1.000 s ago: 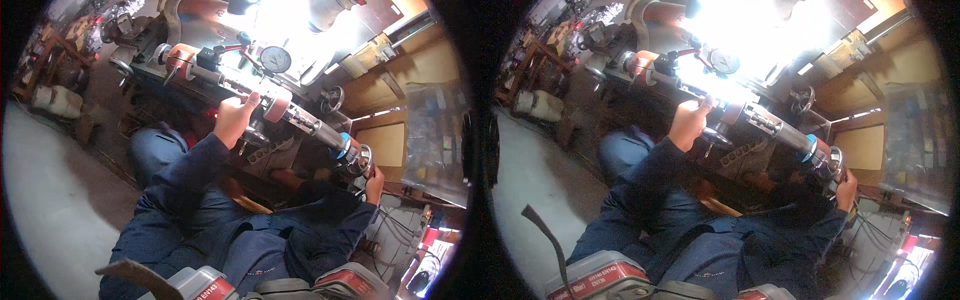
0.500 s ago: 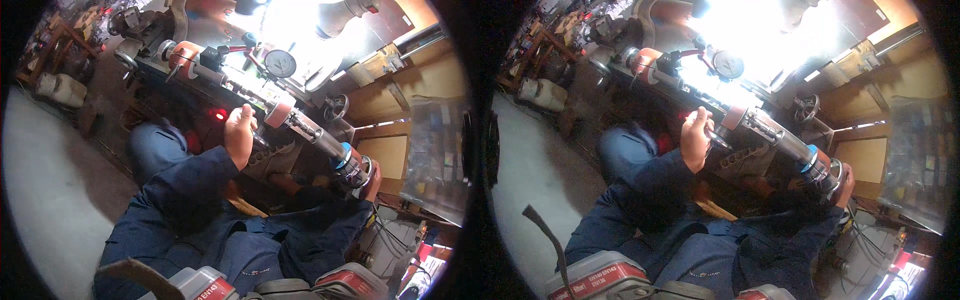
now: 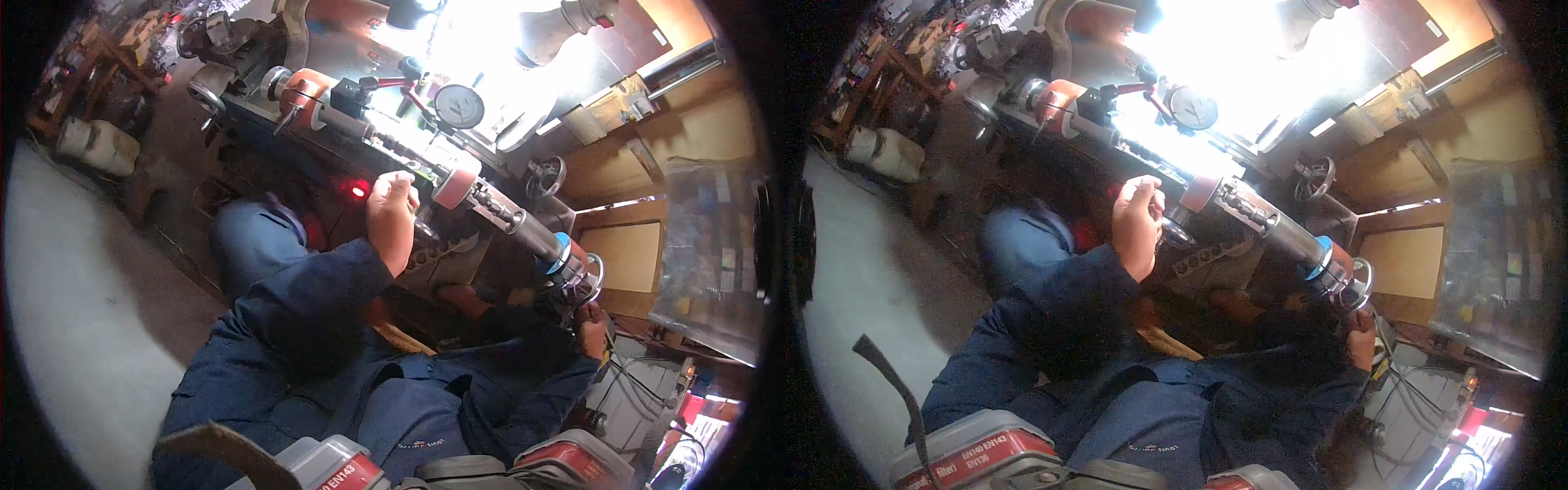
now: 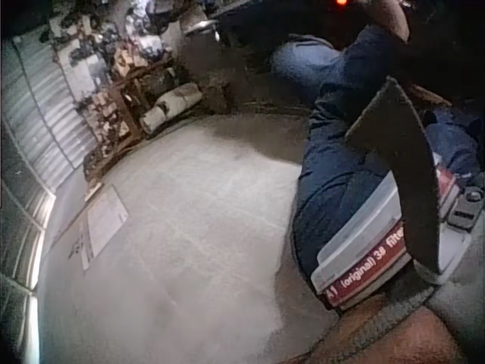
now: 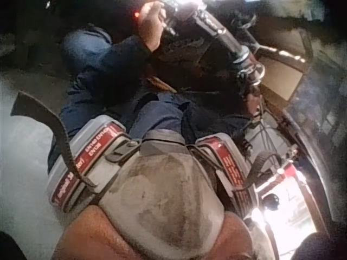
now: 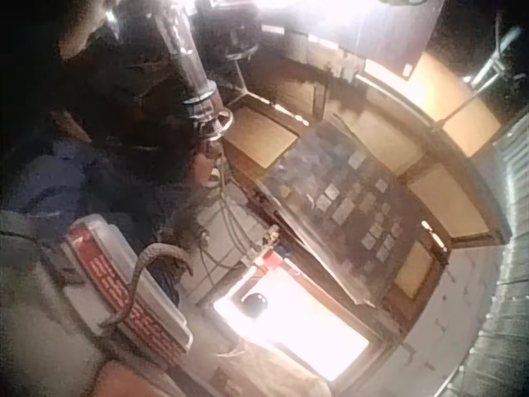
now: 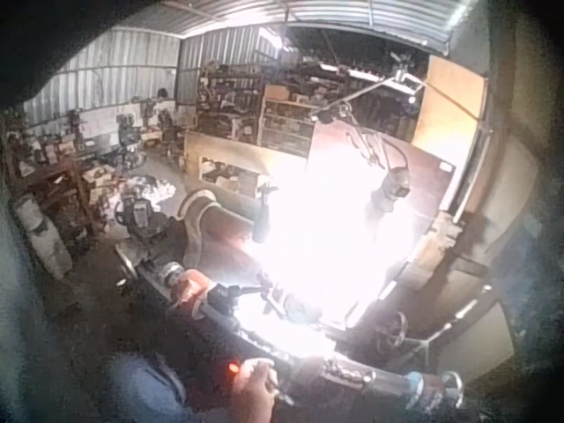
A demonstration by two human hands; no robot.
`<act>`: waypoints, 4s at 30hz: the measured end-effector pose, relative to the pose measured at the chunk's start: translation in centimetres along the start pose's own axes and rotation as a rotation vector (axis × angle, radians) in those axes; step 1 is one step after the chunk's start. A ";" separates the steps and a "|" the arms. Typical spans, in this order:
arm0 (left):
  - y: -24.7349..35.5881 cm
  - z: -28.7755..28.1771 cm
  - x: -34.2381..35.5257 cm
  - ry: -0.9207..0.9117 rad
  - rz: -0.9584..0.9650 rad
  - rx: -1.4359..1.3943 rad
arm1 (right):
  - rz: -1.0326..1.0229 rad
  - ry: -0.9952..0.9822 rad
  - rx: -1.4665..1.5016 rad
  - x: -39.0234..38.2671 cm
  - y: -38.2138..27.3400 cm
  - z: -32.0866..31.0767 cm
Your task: The person uses a grinding machine to sharpen metal components, handling a dial indicator and small metal rods to verify precision before applying them to the grinding wheel.
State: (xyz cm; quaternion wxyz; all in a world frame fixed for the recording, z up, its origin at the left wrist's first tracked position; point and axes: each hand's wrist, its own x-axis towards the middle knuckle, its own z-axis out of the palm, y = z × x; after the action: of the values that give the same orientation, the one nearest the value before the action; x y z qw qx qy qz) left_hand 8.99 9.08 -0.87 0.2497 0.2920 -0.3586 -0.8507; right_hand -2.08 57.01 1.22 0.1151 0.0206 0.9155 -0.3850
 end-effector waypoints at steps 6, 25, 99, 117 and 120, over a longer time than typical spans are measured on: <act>0.0 0.0 0.2 0.037 -0.038 -0.002 | -0.160 -0.054 0.369 -0.1 -4.0 -0.7; -0.3 -0.3 0.7 0.023 -0.054 0.105 | -0.021 -0.127 0.683 6.5 -6.7 2.6; 3.2 0.1 2.4 -0.381 -0.223 -0.009 | -0.955 -0.044 -0.355 1.6 -30.0 19.3; 1.4 -1.6 4.3 -0.486 -0.278 -0.085 | -0.860 0.033 -0.514 1.5 -30.1 19.6; 1.0 -2.4 5.1 -0.569 -0.272 -0.004 | -1.051 0.119 -0.275 2.6 -28.9 18.1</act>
State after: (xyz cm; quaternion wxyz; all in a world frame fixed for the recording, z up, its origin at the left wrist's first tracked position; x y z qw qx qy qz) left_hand 7.21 4.11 -3.08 0.0240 0.0872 -0.3702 -0.9245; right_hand -4.78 23.72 8.62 -0.1430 -0.4334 0.8492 -0.2658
